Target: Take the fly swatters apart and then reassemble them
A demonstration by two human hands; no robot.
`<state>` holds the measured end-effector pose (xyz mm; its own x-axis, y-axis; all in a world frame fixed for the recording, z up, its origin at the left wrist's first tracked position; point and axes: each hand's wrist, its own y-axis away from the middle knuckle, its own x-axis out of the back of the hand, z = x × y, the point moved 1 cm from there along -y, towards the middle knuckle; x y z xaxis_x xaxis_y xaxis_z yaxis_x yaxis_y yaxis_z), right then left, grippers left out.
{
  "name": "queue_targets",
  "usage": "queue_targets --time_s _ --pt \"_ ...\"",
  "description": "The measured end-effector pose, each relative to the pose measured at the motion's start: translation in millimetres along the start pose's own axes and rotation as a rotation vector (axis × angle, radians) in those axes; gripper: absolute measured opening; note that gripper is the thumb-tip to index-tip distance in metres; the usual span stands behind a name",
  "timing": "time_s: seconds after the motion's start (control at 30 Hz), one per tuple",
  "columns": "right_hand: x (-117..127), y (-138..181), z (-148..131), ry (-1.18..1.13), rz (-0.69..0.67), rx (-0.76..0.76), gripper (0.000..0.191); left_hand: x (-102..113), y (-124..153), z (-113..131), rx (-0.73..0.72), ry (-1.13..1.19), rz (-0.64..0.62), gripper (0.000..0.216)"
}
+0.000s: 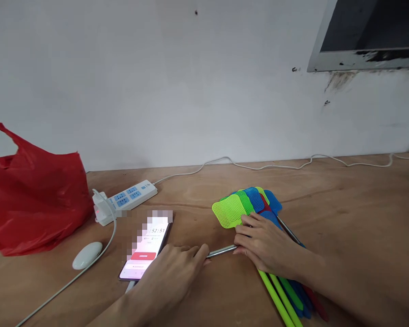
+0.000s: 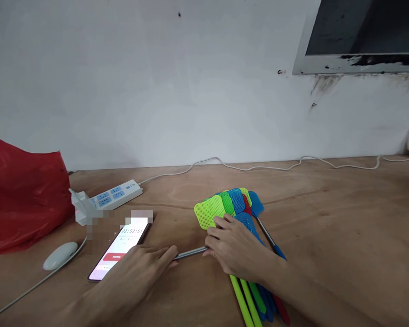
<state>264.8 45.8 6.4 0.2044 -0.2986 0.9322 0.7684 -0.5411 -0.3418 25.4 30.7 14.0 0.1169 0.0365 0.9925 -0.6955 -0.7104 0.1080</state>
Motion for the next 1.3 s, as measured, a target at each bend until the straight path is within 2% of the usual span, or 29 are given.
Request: queue_targets --time_s 0.13,0.33,0.47,0.67,1.0,1.3 --pt "-2 0 -12 0.043 -0.03 0.012 0.015 -7 2 1 -0.011 0.007 -0.024 0.016" --pt "-1 -2 -26 0.1 -0.067 0.059 0.018 -6 7 8 -0.036 -0.004 -0.085 0.015" --pt "0 3 -17 0.024 -0.06 0.064 0.016 -3 16 9 -0.002 0.006 -0.098 0.017" --pt "-1 19 2 0.038 -0.044 0.022 0.017 -1 23 -2 0.04 0.026 -0.136 0.021" --pt "3 25 7 -0.035 -0.038 -0.035 0.019 3 26 -1 0.073 0.014 -0.189 0.025" --pt "10 29 9 -0.107 -0.006 -0.053 0.022 0 37 -4 0.091 0.013 -0.133 0.026"
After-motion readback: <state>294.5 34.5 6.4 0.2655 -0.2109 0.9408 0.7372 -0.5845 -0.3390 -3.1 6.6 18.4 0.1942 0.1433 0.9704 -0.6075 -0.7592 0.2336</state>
